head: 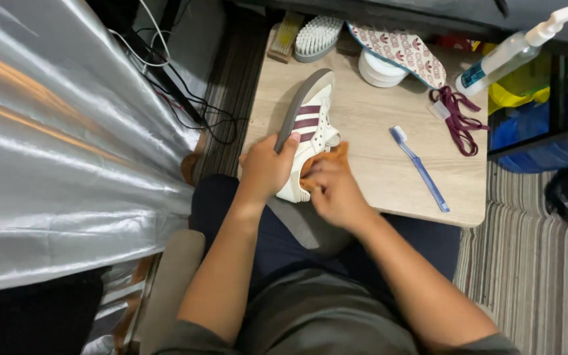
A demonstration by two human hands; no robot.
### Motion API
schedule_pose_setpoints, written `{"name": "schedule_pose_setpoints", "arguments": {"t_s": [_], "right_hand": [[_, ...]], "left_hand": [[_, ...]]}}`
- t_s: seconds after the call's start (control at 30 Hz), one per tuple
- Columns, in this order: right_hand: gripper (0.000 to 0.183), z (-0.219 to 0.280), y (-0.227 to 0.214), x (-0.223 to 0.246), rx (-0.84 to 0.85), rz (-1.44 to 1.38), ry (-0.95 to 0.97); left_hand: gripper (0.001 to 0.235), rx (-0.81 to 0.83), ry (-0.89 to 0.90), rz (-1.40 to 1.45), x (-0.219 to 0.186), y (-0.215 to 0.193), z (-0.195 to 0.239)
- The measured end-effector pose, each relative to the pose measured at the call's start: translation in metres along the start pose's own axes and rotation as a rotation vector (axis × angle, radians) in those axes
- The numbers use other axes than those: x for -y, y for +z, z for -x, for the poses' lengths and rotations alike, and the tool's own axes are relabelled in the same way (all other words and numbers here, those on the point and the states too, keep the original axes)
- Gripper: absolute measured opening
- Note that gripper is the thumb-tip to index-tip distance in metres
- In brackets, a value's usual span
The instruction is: The person scrubs a white sneaker with a toothbrush, wipes it with an orange cloth, applies a spray cleaner, and continues scrubbing and wiping. The person then wipes the table surface and folds the cloth.
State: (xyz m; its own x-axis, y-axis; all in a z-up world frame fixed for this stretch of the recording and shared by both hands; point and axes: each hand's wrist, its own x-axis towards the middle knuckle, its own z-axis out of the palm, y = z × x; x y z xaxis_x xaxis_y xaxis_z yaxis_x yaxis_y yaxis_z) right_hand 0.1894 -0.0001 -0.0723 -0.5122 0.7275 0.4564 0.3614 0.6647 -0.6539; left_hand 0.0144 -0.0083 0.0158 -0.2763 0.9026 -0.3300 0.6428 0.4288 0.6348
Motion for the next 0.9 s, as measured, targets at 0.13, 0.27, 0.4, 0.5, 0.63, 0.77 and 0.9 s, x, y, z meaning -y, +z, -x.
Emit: {"name": "schedule_pose_setpoints", "arguments": {"t_s": [0.13, 0.27, 0.4, 0.5, 0.63, 0.77, 0.9], "right_hand": [[0.041, 0.011, 0.013, -0.02, 0.068, 0.272, 0.012], [0.051, 0.001, 0.009, -0.052, 0.058, 0.824, 0.047], [0.037, -0.025, -0.002, -0.022, 0.231, 0.787, 0.136], [0.042, -0.031, -0.003, 0.004, 0.312, 0.57, 0.25], [0.059, -0.033, -0.014, 0.02, 0.461, 0.312, 0.479], [0.047, -0.045, -0.026, 0.042, 0.514, 0.376, 0.481], [0.04, -0.045, -0.032, 0.028, 0.477, 0.473, 0.37]], "left_hand": [[0.062, 0.053, -0.011, 0.039, 0.006, 0.003, -0.013], [0.057, 0.075, -0.035, 0.086, 0.009, 0.004, -0.013], [0.054, 0.079, -0.031, 0.084, 0.007, 0.004, -0.014], [0.059, 0.04, -0.015, 0.074, 0.004, 0.006, -0.01], [0.061, 0.048, -0.024, 0.054, 0.0, 0.001, -0.002], [0.063, 0.076, -0.002, 0.013, -0.001, 0.0, -0.003], [0.061, 0.077, 0.008, 0.023, 0.0, -0.002, -0.004]]}}
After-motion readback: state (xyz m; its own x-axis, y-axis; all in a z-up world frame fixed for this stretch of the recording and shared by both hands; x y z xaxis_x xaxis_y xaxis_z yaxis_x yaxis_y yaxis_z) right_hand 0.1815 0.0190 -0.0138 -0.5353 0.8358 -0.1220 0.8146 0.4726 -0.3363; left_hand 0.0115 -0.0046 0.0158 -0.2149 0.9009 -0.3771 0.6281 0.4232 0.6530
